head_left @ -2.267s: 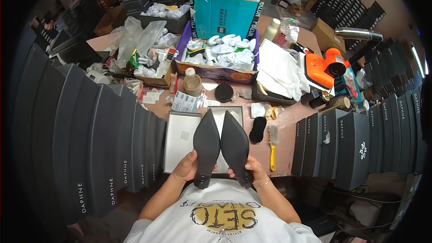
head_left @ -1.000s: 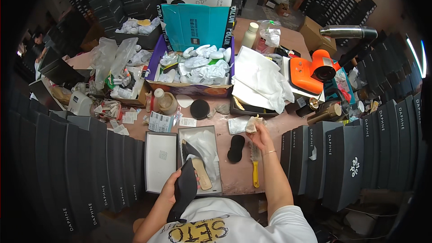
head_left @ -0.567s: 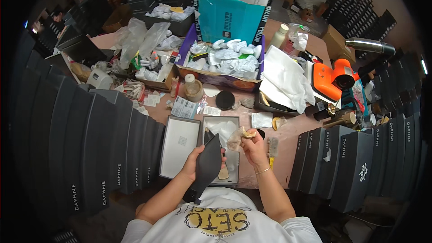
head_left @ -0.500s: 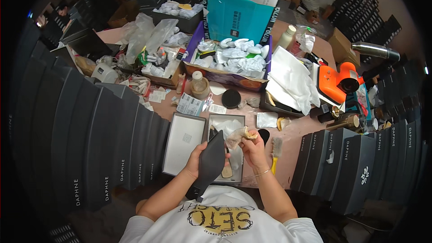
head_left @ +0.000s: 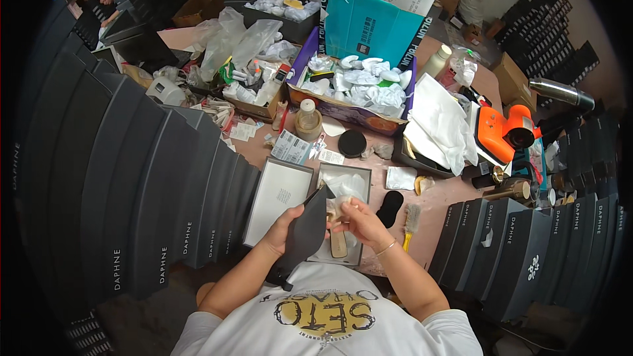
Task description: Packaging women's high-heeled shoes into branded boxes, including wrapping them in protective paper and bags.
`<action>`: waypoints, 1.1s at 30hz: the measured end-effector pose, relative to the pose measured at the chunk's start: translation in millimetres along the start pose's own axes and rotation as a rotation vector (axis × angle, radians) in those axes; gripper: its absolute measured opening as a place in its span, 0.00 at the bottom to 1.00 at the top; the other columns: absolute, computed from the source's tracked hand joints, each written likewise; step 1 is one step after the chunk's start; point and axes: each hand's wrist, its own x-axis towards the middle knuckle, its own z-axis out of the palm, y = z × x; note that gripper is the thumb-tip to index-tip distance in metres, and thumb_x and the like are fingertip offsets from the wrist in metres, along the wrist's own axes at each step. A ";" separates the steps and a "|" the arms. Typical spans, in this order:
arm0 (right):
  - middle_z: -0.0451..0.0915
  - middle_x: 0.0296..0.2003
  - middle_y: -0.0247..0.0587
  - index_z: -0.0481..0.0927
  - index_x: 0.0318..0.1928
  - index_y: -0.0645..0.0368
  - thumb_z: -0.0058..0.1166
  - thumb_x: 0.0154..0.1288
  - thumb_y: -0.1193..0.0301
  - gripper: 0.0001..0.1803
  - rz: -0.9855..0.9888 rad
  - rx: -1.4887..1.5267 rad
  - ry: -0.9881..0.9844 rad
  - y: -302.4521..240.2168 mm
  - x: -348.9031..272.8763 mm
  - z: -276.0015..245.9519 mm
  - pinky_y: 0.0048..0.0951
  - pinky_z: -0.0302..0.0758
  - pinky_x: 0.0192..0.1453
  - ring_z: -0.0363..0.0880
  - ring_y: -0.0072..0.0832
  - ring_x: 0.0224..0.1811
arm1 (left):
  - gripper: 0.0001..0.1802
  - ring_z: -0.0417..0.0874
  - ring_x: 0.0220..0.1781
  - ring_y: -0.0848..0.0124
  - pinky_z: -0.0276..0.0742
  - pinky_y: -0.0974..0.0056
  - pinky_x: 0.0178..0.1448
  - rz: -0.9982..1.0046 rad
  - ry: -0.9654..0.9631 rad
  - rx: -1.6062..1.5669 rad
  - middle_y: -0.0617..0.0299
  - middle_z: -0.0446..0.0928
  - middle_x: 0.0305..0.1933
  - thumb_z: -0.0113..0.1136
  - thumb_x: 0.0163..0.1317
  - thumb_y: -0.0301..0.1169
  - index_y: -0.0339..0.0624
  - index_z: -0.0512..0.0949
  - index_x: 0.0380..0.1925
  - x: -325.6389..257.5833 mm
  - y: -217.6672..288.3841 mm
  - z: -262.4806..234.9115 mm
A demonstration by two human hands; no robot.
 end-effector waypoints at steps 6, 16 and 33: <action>0.73 0.53 0.42 0.77 0.48 0.67 0.51 0.67 0.72 0.13 -0.529 -0.785 0.244 -8.9 -13.5 26.0 0.25 0.69 0.57 0.73 0.28 0.54 | 0.38 0.79 0.51 0.57 0.79 0.51 0.55 0.096 -0.010 -0.162 0.46 0.72 0.53 0.50 0.60 0.53 0.33 0.63 0.61 5.4 3.4 -5.8; 0.78 0.42 0.37 0.77 0.39 0.61 0.56 0.66 0.66 0.10 0.129 -0.471 0.060 2.4 -1.5 16.5 0.24 0.74 0.50 0.77 0.24 0.45 | 0.34 0.81 0.49 0.59 0.80 0.61 0.52 -0.046 0.049 -0.009 0.46 0.76 0.49 0.47 0.63 0.52 0.33 0.68 0.57 18.2 3.3 -14.2; 0.75 0.33 0.31 0.73 0.45 0.58 0.54 0.68 0.68 0.10 0.199 -0.329 -0.132 -31.0 85.4 14.2 0.20 0.74 0.36 0.76 0.18 0.31 | 0.34 0.77 0.55 0.53 0.74 0.50 0.59 0.142 0.180 -0.171 0.45 0.73 0.55 0.48 0.63 0.51 0.32 0.67 0.58 11.2 30.3 -67.1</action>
